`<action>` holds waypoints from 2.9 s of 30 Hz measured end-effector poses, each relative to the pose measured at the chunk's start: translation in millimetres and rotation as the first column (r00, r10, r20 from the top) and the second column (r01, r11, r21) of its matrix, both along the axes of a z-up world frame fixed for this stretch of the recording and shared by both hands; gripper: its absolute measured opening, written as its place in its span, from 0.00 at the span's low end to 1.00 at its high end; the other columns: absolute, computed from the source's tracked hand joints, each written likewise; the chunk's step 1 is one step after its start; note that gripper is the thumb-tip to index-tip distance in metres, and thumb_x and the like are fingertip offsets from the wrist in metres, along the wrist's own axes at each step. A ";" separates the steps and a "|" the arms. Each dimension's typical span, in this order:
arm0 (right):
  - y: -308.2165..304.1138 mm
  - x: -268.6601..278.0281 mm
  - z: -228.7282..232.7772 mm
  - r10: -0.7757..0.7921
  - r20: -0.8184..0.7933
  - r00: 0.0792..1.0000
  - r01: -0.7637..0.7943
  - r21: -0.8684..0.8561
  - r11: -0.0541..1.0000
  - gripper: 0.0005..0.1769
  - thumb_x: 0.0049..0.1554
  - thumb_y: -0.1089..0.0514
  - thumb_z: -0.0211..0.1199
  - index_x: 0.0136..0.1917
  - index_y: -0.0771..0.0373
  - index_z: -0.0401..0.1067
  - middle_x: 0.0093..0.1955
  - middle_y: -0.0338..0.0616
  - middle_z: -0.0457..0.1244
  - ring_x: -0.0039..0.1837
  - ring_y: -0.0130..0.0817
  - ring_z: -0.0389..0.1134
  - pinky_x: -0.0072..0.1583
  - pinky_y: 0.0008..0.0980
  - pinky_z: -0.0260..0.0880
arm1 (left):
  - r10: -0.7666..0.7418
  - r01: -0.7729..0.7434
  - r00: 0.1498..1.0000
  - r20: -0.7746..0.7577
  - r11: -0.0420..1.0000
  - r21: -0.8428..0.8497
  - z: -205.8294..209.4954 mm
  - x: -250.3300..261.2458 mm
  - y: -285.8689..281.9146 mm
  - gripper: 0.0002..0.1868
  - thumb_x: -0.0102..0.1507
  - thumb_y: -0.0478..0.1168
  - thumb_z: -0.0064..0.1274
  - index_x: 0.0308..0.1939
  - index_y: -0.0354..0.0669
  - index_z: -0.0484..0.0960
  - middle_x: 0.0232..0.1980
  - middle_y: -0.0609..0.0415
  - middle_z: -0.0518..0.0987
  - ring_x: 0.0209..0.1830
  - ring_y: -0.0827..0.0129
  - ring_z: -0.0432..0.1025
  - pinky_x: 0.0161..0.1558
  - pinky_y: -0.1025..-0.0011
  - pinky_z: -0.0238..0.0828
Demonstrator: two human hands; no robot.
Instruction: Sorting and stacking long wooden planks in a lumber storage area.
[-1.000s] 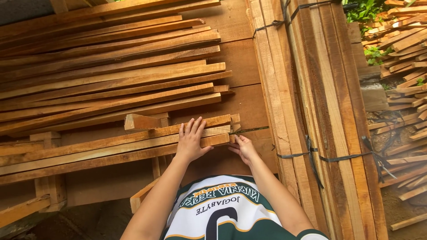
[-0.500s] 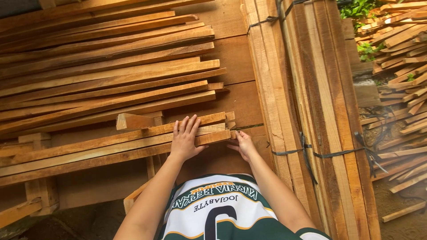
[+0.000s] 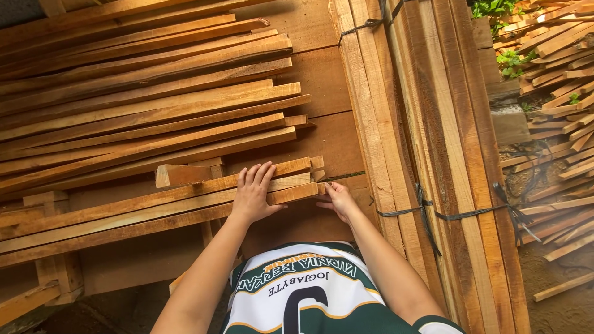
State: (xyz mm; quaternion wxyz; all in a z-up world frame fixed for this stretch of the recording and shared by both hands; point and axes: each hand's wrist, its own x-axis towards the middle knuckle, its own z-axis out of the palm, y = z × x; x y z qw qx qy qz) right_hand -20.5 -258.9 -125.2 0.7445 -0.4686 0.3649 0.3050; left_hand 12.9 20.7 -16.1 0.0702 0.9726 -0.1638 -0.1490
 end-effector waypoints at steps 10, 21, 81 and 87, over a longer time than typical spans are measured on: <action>-3.0 6.1 15.6 0.046 -0.013 0.999 -0.046 0.004 0.999 0.09 0.67 0.55 0.54 0.51 0.60 0.73 0.50 0.48 0.73 0.50 0.44 0.76 0.54 0.52 0.79 | -0.009 0.009 0.996 -0.091 1.000 -0.009 8.9 4.9 -1.7 0.67 0.42 0.70 0.68 0.79 0.55 0.54 0.80 0.61 0.55 0.78 0.63 0.49 0.77 0.52 0.32; -5.5 -0.2 -45.2 0.126 0.017 0.992 -0.126 -0.029 0.992 0.10 0.68 0.56 0.50 0.52 0.61 0.70 0.48 0.50 0.72 0.48 0.46 0.76 0.51 0.50 0.80 | -0.023 0.022 0.998 -0.064 0.999 -0.025 9.7 4.8 -1.0 0.67 0.42 0.70 0.68 0.79 0.54 0.55 0.80 0.60 0.56 0.78 0.62 0.49 0.77 0.51 0.34; -40.8 79.5 26.9 0.917 0.375 0.138 -0.276 -0.874 0.399 0.30 0.63 0.65 0.52 0.77 0.68 0.54 0.77 0.58 0.56 0.72 0.52 0.62 0.71 0.47 0.66 | 0.147 -0.186 0.971 -0.188 0.961 -0.205 0.2 34.4 -30.5 0.27 0.65 0.58 0.54 0.66 0.60 0.74 0.62 0.63 0.78 0.67 0.68 0.69 0.74 0.52 0.46; -26.3 80.6 24.0 0.646 0.503 0.574 -0.394 -0.521 0.757 0.32 0.59 0.69 0.51 0.76 0.60 0.60 0.79 0.50 0.55 0.78 0.47 0.56 0.77 0.50 0.55 | 0.157 -0.196 0.969 -0.193 0.959 -0.203 -6.2 37.7 -30.0 0.29 0.63 0.60 0.54 0.67 0.60 0.74 0.63 0.64 0.78 0.66 0.68 0.69 0.71 0.55 0.52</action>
